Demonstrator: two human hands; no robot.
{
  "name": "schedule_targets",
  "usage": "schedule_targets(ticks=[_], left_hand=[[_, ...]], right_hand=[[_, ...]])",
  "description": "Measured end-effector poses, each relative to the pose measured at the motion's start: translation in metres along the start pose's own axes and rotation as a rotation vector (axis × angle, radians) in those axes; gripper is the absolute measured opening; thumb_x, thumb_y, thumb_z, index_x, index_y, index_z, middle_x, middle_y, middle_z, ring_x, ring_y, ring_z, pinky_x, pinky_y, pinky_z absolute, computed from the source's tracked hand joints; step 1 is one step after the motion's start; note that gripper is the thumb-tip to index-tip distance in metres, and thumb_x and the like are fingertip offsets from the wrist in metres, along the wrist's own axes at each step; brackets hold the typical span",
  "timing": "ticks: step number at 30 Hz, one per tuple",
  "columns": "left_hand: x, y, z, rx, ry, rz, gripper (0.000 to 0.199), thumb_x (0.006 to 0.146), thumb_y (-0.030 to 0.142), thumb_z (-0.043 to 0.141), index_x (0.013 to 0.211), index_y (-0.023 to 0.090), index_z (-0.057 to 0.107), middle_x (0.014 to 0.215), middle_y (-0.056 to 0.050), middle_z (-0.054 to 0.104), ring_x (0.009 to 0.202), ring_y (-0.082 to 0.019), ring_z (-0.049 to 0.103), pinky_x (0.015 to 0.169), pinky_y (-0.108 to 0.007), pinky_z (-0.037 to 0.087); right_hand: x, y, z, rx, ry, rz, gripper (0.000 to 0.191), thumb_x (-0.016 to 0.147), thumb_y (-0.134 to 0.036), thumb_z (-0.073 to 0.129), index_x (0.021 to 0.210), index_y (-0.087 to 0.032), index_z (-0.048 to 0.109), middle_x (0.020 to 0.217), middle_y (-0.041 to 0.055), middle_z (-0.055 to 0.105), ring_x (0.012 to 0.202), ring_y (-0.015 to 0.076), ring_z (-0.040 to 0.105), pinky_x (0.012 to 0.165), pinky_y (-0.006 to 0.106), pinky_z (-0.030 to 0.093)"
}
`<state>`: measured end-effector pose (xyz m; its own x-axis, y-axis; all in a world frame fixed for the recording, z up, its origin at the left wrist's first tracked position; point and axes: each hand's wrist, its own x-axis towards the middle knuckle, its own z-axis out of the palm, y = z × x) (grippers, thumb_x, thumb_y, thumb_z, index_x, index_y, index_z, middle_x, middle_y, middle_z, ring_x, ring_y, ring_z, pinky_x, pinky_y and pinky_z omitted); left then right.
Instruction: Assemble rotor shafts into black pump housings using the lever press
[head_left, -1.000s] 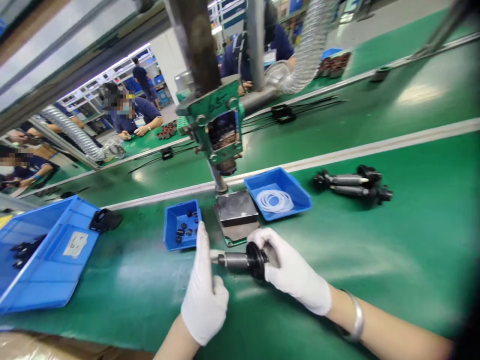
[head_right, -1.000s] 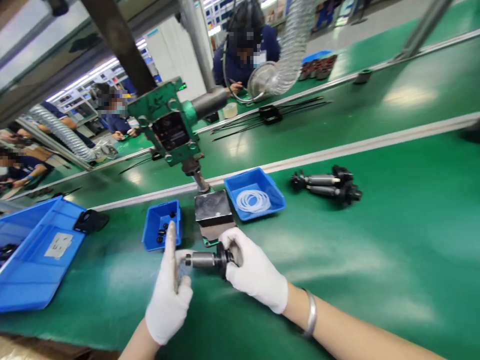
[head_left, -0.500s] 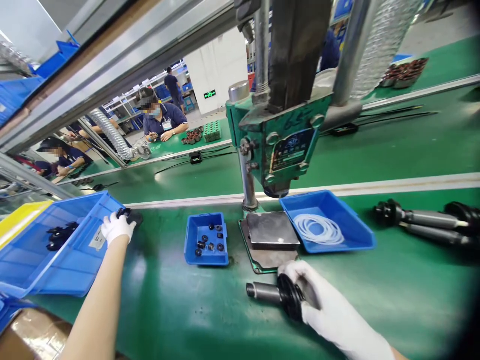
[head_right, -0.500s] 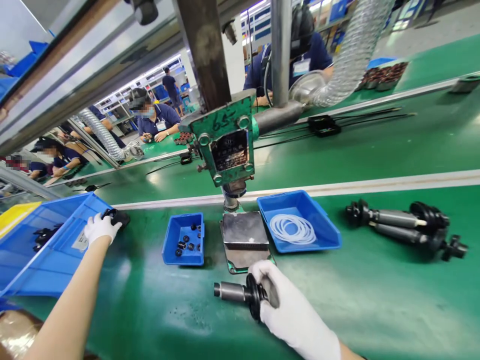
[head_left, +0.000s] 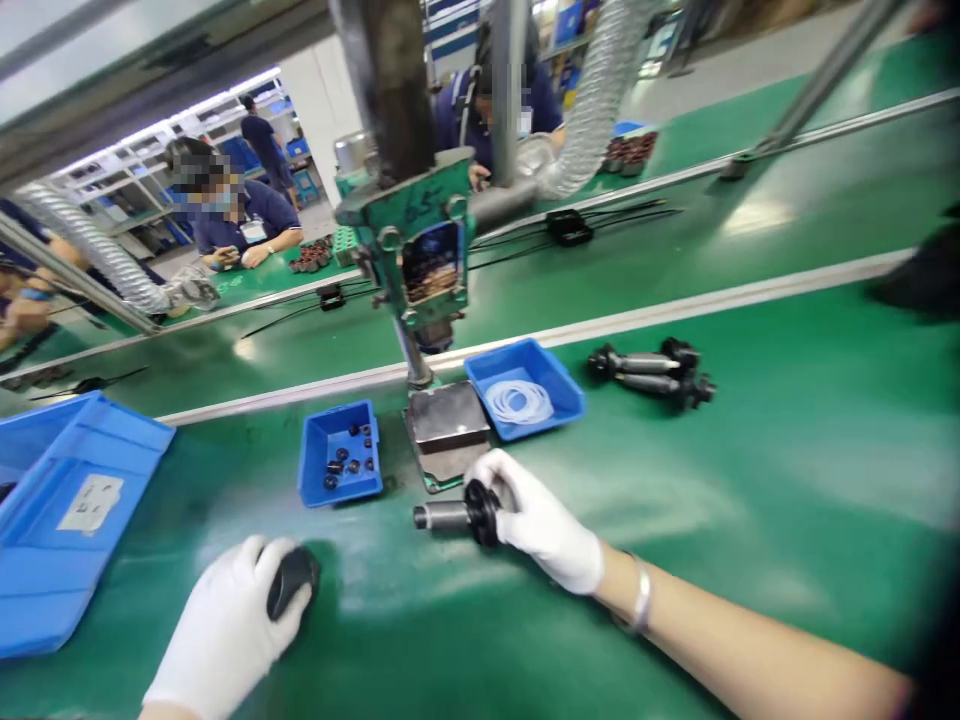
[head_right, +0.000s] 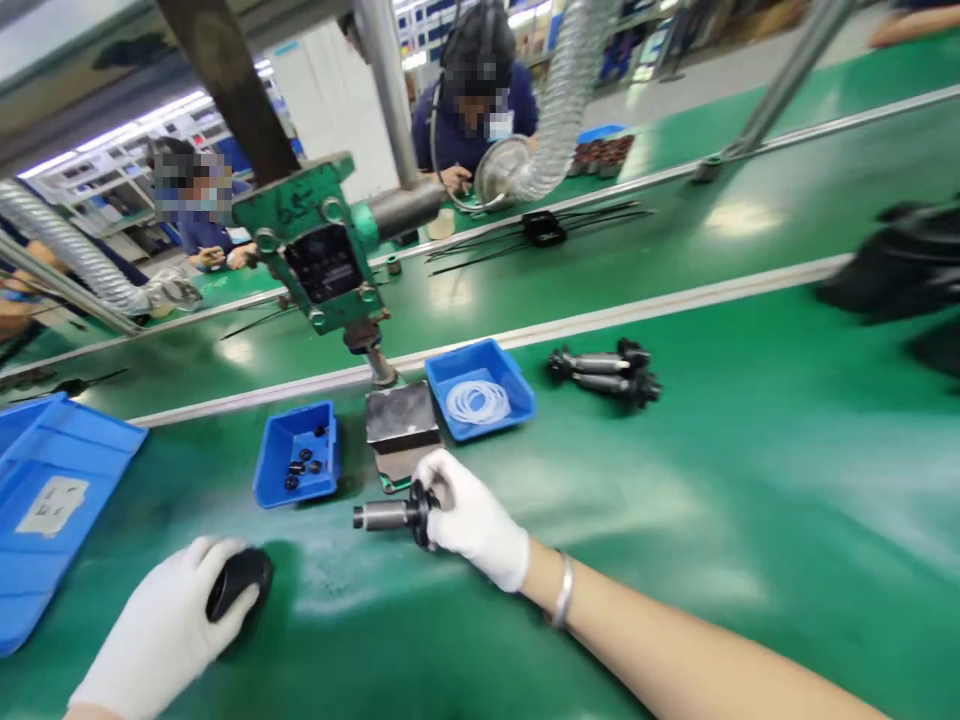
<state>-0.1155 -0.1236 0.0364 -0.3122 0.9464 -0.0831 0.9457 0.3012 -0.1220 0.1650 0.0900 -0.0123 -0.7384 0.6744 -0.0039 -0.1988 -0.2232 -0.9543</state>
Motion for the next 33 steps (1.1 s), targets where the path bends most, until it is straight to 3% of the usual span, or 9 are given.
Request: schedule_targets(ticks=[5, 8, 13, 16, 20, 22, 24, 27, 33], left_hand=[[-0.011, 0.053, 0.0, -0.071, -0.069, 0.094, 0.024, 0.087, 0.039, 0.048, 0.095, 0.025, 0.065, 0.108, -0.01, 0.064, 0.083, -0.025, 0.064, 0.077, -0.038, 0.048], [-0.007, 0.083, -0.006, -0.066, -0.096, 0.087, 0.026, 0.087, 0.043, 0.045, 0.092, 0.026, 0.064, 0.102, -0.009, 0.064, 0.081, -0.027, 0.064, 0.07, -0.038, 0.048], [0.001, 0.112, -0.015, -0.191, -0.014, 0.111, 0.023, 0.085, 0.044, 0.05, 0.09, 0.027, 0.064, 0.092, -0.008, 0.066, 0.082, -0.029, 0.064, 0.068, -0.038, 0.049], [0.002, 0.113, -0.009, -0.553, 0.159, 0.047, 0.025, 0.082, 0.047, 0.057, 0.095, 0.027, 0.064, 0.097, -0.006, 0.069, 0.088, -0.027, 0.067, 0.077, -0.038, 0.051], [0.0, 0.12, 0.006, -1.335, 0.461, -0.139, 0.029, 0.086, 0.048, 0.055, 0.101, 0.024, 0.063, 0.104, -0.006, 0.07, 0.094, -0.024, 0.068, 0.084, -0.035, 0.054], [-0.001, 0.13, 0.009, -1.667, 0.534, -0.178, 0.028, 0.09, 0.047, 0.05, 0.1, 0.024, 0.062, 0.104, -0.005, 0.069, 0.093, -0.024, 0.068, 0.083, -0.035, 0.056], [-0.001, 0.14, 0.009, -1.853, 0.547, -0.196, 0.027, 0.092, 0.045, 0.047, 0.098, 0.024, 0.062, 0.102, -0.004, 0.068, 0.091, -0.023, 0.069, 0.083, -0.035, 0.057], [-0.001, 0.15, 0.006, -1.885, 0.557, -0.186, 0.024, 0.092, 0.043, 0.047, 0.098, 0.026, 0.062, 0.103, -0.003, 0.067, 0.093, -0.023, 0.068, 0.087, -0.036, 0.056], [-0.004, 0.145, 0.007, -1.55, 0.703, 0.054, 0.024, 0.089, 0.041, 0.053, 0.102, 0.023, 0.063, 0.106, -0.007, 0.065, 0.098, -0.027, 0.064, 0.089, -0.041, 0.052]], right_hand=[[-0.003, 0.004, 0.0, -0.015, 0.01, -0.118, 0.035, 0.054, -0.019, 0.059, 0.085, -0.021, 0.042, 0.078, -0.003, 0.044, 0.066, 0.0125, 0.04, 0.059, 0.024, 0.036], [-0.004, 0.0, 0.003, -0.075, 0.024, -0.217, 0.033, 0.051, -0.017, 0.055, 0.082, -0.02, 0.042, 0.079, -0.0029, 0.042, 0.069, 0.0127, 0.038, 0.062, 0.025, 0.035], [-0.009, -0.022, 0.006, -0.128, 0.054, -0.339, 0.031, 0.054, -0.018, 0.058, 0.081, -0.02, 0.042, 0.079, -0.0025, 0.043, 0.07, 0.0133, 0.038, 0.064, 0.026, 0.034], [-0.018, -0.036, 0.005, -0.095, 0.073, -0.39, 0.032, 0.056, -0.019, 0.063, 0.082, -0.02, 0.043, 0.081, -0.0019, 0.045, 0.07, 0.0136, 0.04, 0.064, 0.026, 0.036], [-0.035, -0.044, 0.007, 0.074, 0.062, -0.344, 0.036, 0.061, -0.028, 0.07, 0.086, -0.02, 0.045, 0.084, -0.0007, 0.049, 0.071, 0.0143, 0.044, 0.061, 0.025, 0.039], [-0.045, -0.041, 0.01, 0.115, 0.06, -0.32, 0.037, 0.063, -0.031, 0.072, 0.085, -0.021, 0.044, 0.083, -0.0011, 0.049, 0.069, 0.0138, 0.044, 0.059, 0.024, 0.039], [-0.053, -0.034, 0.014, 0.093, 0.053, -0.301, 0.037, 0.063, -0.031, 0.072, 0.085, -0.02, 0.044, 0.081, -0.0015, 0.049, 0.068, 0.0134, 0.043, 0.059, 0.024, 0.039], [-0.063, -0.021, 0.02, 0.014, 0.057, -0.268, 0.033, 0.062, -0.024, 0.068, 0.084, -0.02, 0.044, 0.08, -0.0018, 0.046, 0.068, 0.013, 0.04, 0.061, 0.025, 0.037], [-0.072, -0.018, 0.026, -0.235, 0.095, -0.236, 0.032, 0.052, -0.013, 0.05, 0.082, -0.022, 0.04, 0.079, -0.0023, 0.043, 0.067, 0.0129, 0.038, 0.059, 0.024, 0.034]])
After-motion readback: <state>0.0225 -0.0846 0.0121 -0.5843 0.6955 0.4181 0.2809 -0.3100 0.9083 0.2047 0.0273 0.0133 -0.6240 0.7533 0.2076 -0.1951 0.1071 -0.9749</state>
